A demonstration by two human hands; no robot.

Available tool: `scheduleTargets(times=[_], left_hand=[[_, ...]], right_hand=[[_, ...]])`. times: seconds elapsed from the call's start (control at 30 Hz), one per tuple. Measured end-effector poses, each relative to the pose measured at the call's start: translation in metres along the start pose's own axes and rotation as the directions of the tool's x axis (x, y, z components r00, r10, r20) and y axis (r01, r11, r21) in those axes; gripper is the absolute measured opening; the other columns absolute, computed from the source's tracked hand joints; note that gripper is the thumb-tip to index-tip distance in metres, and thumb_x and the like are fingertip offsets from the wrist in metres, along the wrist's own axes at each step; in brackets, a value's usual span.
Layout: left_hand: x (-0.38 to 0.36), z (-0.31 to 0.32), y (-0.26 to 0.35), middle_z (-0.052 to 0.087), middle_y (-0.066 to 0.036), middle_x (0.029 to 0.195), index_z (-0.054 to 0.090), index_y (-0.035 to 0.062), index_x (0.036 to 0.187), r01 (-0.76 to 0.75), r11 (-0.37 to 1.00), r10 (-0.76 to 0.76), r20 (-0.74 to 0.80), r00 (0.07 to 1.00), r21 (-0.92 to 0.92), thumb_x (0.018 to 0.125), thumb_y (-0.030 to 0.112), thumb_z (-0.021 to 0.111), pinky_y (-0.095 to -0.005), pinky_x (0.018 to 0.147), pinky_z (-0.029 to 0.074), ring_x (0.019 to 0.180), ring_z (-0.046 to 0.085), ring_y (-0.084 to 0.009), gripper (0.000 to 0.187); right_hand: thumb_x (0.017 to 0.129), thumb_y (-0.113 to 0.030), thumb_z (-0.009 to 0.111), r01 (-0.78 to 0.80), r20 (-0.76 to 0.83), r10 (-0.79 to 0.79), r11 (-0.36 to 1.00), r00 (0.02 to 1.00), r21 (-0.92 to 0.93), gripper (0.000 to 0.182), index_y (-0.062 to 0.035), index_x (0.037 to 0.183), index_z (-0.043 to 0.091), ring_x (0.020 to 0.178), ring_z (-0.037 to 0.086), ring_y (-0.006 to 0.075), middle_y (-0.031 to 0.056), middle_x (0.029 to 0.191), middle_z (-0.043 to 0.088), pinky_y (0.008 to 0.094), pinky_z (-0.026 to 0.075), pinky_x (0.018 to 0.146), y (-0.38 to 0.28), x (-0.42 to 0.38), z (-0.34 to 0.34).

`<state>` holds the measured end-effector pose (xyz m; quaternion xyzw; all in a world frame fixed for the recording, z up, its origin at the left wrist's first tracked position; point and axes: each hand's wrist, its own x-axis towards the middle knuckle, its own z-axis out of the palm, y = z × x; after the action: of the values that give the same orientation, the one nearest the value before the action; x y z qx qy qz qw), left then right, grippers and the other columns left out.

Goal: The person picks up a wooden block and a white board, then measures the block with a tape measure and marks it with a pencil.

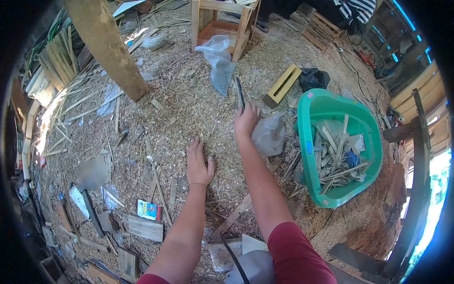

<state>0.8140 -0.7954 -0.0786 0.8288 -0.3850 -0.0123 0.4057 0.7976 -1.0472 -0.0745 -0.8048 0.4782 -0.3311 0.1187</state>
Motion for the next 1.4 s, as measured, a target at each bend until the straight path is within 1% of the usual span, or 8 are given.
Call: scheduleTargets(times=[0.2, 0.4, 0.6, 0.73, 0.9, 1.13, 1.23, 1.4], left_hand=[[0.001, 0.001, 0.0, 0.043, -0.023, 0.168, 0.05, -0.0019, 0.151, -0.003, 1.0, 0.003, 0.017, 1.0, 0.025, 0.094, 0.018, 0.061, -0.0582, 0.135, 0.023, 0.159, 0.035, -0.0444, 0.061], [0.001, 0.003, -0.003, 0.045, -0.024, 0.166, 0.05, -0.0019, 0.151, 0.007, 1.0, -0.007, 0.002, 1.0, -0.011, 0.085, 0.011, 0.056, -0.0574, 0.136, 0.022, 0.159, 0.036, -0.0446, 0.067], [-0.001, 0.005, -0.009, 0.045, -0.024, 0.165, 0.05, -0.0027, 0.149, -0.021, 0.999, 0.019, -0.041, 0.999, -0.049, 0.085, 0.012, 0.056, -0.0555, 0.137, 0.021, 0.159, 0.036, -0.0426, 0.066], [-0.004, 0.004, -0.012, 0.042, -0.024, 0.166, 0.05, -0.0023, 0.146, -0.028, 0.997, 0.022, -0.091, 0.996, -0.073, 0.086, 0.01, 0.058, -0.0555, 0.137, 0.021, 0.16, 0.033, -0.0429, 0.062], [-0.005, 0.0, -0.004, 0.044, -0.026, 0.163, 0.052, -0.0012, 0.145, 0.07, 0.997, -0.062, -0.221, 0.973, 0.029, 0.086, 0.006, 0.059, -0.0567, 0.135, 0.024, 0.156, 0.036, -0.0478, 0.059], [-0.003, 0.003, -0.005, 0.044, -0.024, 0.164, 0.052, -0.0007, 0.144, 0.078, 0.995, -0.063, -0.204, 0.977, 0.066, 0.089, 0.009, 0.057, -0.056, 0.135, 0.024, 0.157, 0.037, -0.0436, 0.057], [-0.005, 0.004, -0.004, 0.045, -0.023, 0.164, 0.053, -0.0007, 0.144, 0.095, 0.992, -0.079, -0.181, 0.98, 0.078, 0.089, 0.011, 0.057, -0.0558, 0.135, 0.024, 0.157, 0.037, -0.043, 0.057], [-0.002, 0.005, -0.002, 0.046, -0.023, 0.163, 0.054, -0.0001, 0.144, 0.121, 0.988, -0.106, -0.149, 0.983, 0.096, 0.091, 0.012, 0.058, -0.0562, 0.135, 0.025, 0.157, 0.037, -0.0428, 0.055]], right_hand=[[0.092, -0.012, 0.074, -0.041, -0.088, 0.057, 0.984, 0.994, 0.172, 0.015, -0.0025, 0.103, 0.068, 0.116, 0.058, 0.0404, 0.0186, 0.113, 0.065, 0.0562, 0.041, 0.11, -0.011, -0.029, 0.0], [0.091, -0.012, 0.073, 0.164, -0.007, -0.164, 0.983, 0.986, 0.085, 0.012, -0.0027, 0.095, 0.066, 0.13, 0.053, 0.0429, 0.0213, 0.125, 0.063, 0.0555, 0.036, 0.118, -0.05, -0.098, -0.039], [0.093, -0.013, 0.073, 0.215, 0.077, -0.23, 0.963, 0.97, 0.164, 0.014, -0.0016, 0.094, 0.065, 0.133, 0.052, 0.0442, 0.0228, 0.128, 0.063, 0.0559, 0.033, 0.12, -0.049, -0.127, -0.046], [0.096, -0.009, 0.069, 0.203, 0.055, -0.217, 0.961, 0.975, 0.19, 0.013, -0.0005, 0.102, 0.062, 0.121, 0.056, 0.0432, 0.0227, 0.12, 0.063, 0.0556, 0.039, 0.112, -0.035, -0.126, -0.034], [0.097, -0.006, 0.066, -0.008, 0.137, -0.03, 0.963, 0.99, 0.271, 0.011, -0.0014, 0.106, 0.063, 0.114, 0.057, 0.0421, 0.0211, 0.113, 0.064, 0.0519, 0.042, 0.105, -0.033, -0.11, -0.04], [0.1, -0.012, 0.061, 0.324, 0.153, -0.301, 0.933, 0.941, -0.155, 0.013, -0.0056, 0.112, 0.064, 0.114, 0.061, 0.0396, 0.0186, 0.111, 0.068, 0.0573, 0.039, 0.106, -0.031, -0.111, -0.04], [0.101, -0.016, 0.06, 0.176, 0.363, -0.114, 0.974, 0.925, -0.142, 0.014, -0.0073, 0.111, 0.064, 0.111, 0.066, 0.0422, 0.0185, 0.108, 0.073, 0.0612, 0.036, 0.108, -0.042, -0.094, -0.047], [0.101, -0.02, 0.06, 0.024, 0.357, 0.003, 0.997, 0.934, -0.073, 0.015, -0.0066, 0.107, 0.063, 0.101, 0.072, 0.0434, 0.0191, 0.101, 0.077, 0.0601, 0.039, 0.104, -0.045, -0.071, -0.034]])
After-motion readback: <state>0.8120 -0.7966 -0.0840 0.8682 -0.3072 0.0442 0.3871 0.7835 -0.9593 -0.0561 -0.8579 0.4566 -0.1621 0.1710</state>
